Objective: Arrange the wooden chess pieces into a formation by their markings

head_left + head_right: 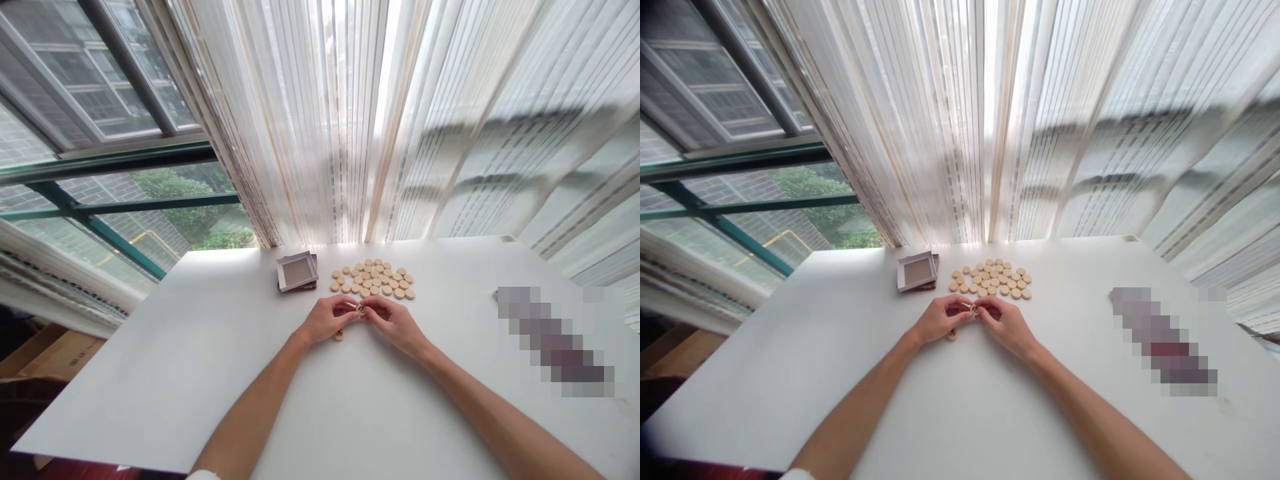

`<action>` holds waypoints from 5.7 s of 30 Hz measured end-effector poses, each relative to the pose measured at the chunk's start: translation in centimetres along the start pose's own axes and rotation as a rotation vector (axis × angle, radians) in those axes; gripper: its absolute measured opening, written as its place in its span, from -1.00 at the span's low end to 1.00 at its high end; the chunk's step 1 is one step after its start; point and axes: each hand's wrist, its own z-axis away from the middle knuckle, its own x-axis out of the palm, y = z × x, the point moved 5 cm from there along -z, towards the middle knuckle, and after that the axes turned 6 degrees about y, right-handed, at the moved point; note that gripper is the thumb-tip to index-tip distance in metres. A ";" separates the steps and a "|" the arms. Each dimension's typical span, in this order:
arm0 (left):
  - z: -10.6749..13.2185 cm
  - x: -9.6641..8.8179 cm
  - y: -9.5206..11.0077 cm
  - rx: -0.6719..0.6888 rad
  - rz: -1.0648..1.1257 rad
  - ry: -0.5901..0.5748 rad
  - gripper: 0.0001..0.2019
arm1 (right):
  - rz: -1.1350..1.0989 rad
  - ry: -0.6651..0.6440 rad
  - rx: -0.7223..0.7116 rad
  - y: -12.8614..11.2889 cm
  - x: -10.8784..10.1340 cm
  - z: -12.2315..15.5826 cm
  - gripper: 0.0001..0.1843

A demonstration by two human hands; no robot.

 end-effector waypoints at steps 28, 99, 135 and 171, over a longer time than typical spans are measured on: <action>-0.1 -0.2 0.3 -0.025 -0.055 0.052 -0.69 | 0.081 -0.051 -0.145 -0.4 0.7 0.7 -0.76; -0.1 0.2 0.0 -0.012 -0.018 -0.025 -0.66 | 0.062 -0.001 -0.067 -0.8 0.0 0.4 -0.79; -0.2 0.1 0.3 -0.033 -0.058 -0.002 -0.70 | 0.177 -0.082 -0.206 -0.6 0.8 0.8 -0.58; 0.0 0.0 0.3 -0.054 -0.039 -0.053 -0.69 | 0.163 0.007 -0.084 -0.4 0.4 0.7 -0.69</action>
